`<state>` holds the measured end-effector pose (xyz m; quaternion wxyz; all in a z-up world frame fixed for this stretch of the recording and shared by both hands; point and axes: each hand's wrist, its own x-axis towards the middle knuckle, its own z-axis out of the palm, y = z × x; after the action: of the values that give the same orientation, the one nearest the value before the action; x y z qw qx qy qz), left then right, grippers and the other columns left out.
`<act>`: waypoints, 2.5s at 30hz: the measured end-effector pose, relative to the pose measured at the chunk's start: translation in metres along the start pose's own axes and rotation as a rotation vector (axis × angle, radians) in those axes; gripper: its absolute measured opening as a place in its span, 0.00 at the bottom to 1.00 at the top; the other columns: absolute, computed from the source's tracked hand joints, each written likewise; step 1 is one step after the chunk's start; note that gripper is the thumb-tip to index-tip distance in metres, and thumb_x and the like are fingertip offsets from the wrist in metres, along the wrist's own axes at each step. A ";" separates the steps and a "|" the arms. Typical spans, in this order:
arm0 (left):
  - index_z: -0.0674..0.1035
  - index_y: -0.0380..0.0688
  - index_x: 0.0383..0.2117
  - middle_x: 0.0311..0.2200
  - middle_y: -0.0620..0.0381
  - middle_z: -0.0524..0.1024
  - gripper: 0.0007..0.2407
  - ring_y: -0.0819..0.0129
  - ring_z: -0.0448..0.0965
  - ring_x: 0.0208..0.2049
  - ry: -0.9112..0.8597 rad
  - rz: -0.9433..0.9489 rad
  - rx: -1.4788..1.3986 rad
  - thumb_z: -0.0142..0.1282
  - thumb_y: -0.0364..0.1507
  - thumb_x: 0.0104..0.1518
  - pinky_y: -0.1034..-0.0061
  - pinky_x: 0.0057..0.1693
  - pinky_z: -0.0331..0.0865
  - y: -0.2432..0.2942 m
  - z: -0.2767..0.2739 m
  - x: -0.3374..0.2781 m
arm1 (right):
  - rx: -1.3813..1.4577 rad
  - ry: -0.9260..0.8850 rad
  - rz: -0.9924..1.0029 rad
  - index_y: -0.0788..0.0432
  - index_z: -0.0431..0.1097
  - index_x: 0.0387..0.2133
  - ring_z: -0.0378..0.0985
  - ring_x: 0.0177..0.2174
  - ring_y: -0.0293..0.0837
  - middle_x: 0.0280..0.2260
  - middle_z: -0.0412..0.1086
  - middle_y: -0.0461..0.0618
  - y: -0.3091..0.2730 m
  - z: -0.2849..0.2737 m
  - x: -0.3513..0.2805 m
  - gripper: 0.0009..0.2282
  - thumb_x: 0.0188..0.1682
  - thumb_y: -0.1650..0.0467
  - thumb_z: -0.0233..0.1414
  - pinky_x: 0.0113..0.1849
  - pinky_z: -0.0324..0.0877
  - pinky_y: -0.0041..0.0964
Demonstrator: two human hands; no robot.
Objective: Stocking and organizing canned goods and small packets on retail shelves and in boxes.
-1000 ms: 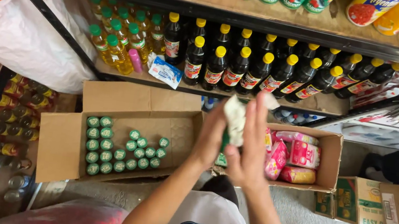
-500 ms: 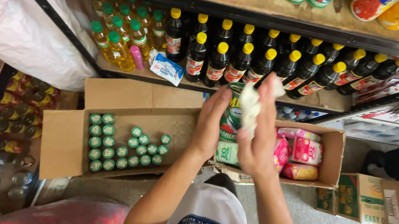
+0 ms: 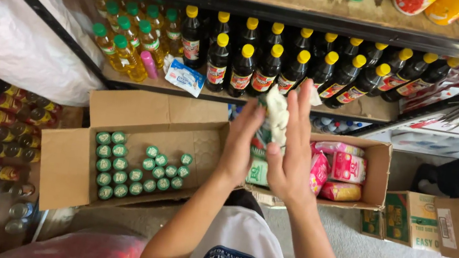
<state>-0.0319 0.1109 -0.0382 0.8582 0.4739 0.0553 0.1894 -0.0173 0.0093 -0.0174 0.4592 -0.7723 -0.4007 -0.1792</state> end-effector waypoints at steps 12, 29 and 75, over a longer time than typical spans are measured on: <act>0.75 0.42 0.49 0.38 0.56 0.72 0.17 0.70 0.72 0.40 0.003 -0.044 -0.045 0.51 0.41 0.64 0.74 0.49 0.67 -0.014 -0.018 0.002 | -0.098 -0.078 -0.062 0.61 0.48 0.70 0.42 0.70 0.65 0.71 0.42 0.67 0.018 0.013 -0.026 0.37 0.55 0.49 0.39 0.67 0.40 0.61; 0.75 0.45 0.45 0.33 0.63 0.68 0.13 0.75 0.68 0.36 0.035 -0.035 -0.071 0.50 0.41 0.65 0.82 0.43 0.64 -0.004 -0.004 -0.008 | 0.001 -0.016 -0.037 0.65 0.41 0.71 0.38 0.71 0.63 0.72 0.36 0.68 0.007 0.006 -0.026 0.34 0.59 0.54 0.37 0.68 0.38 0.58; 0.74 0.37 0.55 0.50 0.47 0.72 0.19 0.61 0.70 0.53 0.013 0.000 0.084 0.52 0.39 0.64 0.64 0.60 0.65 -0.039 -0.012 -0.006 | 0.048 -0.018 -0.110 0.65 0.45 0.71 0.34 0.71 0.65 0.72 0.34 0.70 0.001 -0.007 -0.008 0.33 0.58 0.55 0.39 0.69 0.34 0.60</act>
<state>-0.0303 0.0997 -0.0780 0.8372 0.5082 0.0691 0.1900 -0.0213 -0.0003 -0.0198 0.4635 -0.7394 -0.4510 -0.1873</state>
